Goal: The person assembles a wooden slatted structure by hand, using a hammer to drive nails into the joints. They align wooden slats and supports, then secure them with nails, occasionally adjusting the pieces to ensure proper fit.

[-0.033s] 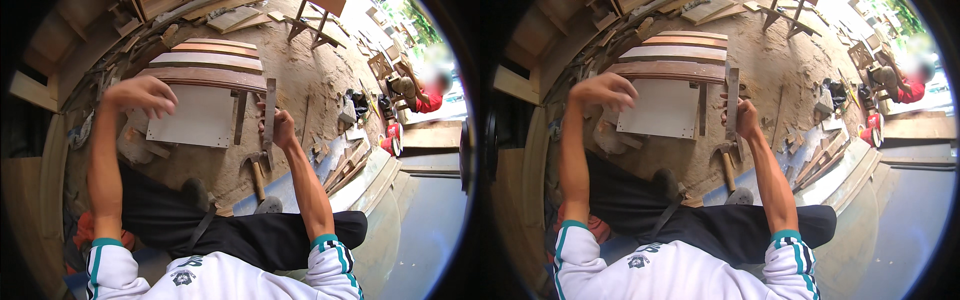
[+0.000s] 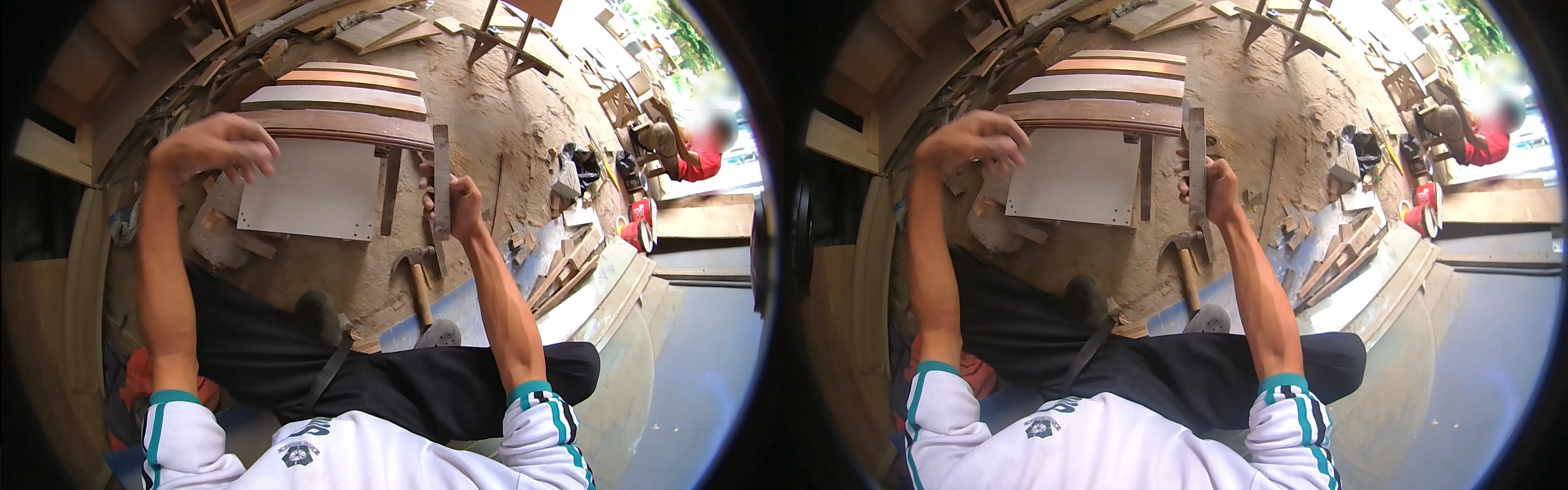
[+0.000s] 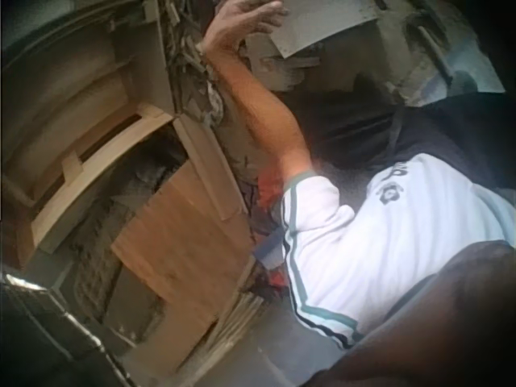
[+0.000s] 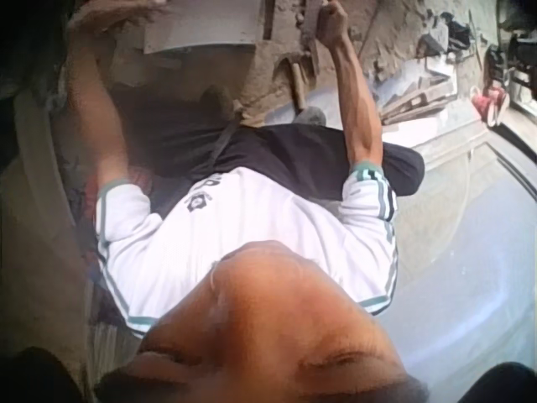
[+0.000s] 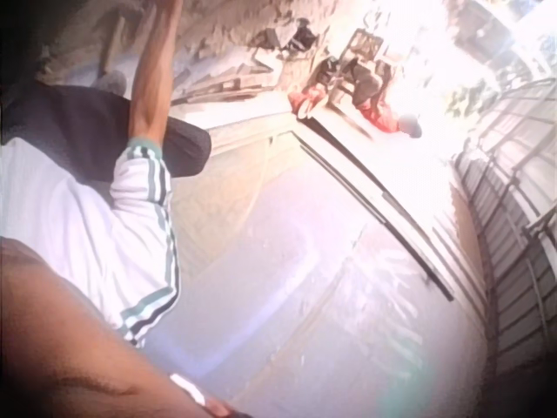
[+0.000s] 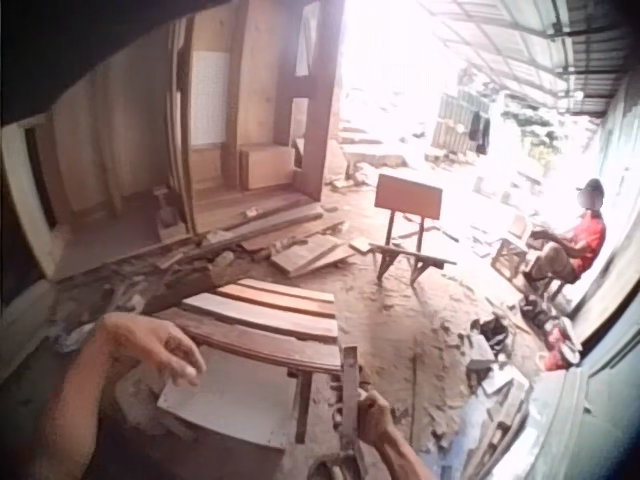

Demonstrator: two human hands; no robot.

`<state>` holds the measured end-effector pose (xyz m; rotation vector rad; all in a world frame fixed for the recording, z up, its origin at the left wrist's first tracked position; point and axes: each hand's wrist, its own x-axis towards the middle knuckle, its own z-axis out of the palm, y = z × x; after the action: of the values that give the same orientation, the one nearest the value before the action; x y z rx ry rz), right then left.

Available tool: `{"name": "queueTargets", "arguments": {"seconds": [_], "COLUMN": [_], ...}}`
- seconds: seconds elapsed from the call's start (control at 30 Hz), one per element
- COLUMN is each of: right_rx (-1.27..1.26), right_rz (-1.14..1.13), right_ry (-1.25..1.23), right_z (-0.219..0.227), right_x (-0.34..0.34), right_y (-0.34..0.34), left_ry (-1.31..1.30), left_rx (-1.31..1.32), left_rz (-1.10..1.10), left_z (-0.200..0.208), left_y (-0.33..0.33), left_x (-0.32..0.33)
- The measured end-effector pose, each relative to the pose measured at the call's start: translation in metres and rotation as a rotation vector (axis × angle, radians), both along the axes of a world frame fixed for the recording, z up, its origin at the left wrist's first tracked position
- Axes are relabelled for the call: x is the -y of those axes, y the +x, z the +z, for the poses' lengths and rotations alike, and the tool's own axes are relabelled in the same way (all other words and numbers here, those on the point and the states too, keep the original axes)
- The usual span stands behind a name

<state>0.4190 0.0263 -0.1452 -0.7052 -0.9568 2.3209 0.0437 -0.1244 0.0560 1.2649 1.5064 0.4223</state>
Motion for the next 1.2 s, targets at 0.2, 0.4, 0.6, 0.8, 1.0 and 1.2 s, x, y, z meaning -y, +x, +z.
{"name": "queueTargets", "arguments": {"seconds": [0.2,0.4,0.6,0.8,1.0,1.2], "right_rx": [0.258,0.584,0.720,0.541,0.379,0.270], "right_rz": [-0.146,-0.083,-0.126,-0.070,-0.143,-0.194], "right_ry": [0.083,0.115,0.026,0.036,0.062,0.004], "right_z": [0.029,0.086,0.104,0.087,0.063,0.084], "right_x": [-0.008,-0.040,-0.028,-0.025,-0.037,-0.053], "right_y": [-0.012,-0.014,-0.035,-0.071,-0.071,-0.078], "left_ry": [0.448,-0.014,-0.323,-0.150,-0.002,-0.157], "left_rx": [-0.002,-0.105,0.015,-0.414,-0.337,0.335], "left_rz": [0.799,0.940,0.548,0.490,0.703,0.803], "left_z": [-0.036,-0.085,-0.102,-0.112,-0.132,-0.152], "left_y": [-0.106,-0.154,-0.138,-0.108,-0.108,-0.144], "left_x": [-0.018,-0.040,-0.060,-0.077,-0.070,-0.060]}}
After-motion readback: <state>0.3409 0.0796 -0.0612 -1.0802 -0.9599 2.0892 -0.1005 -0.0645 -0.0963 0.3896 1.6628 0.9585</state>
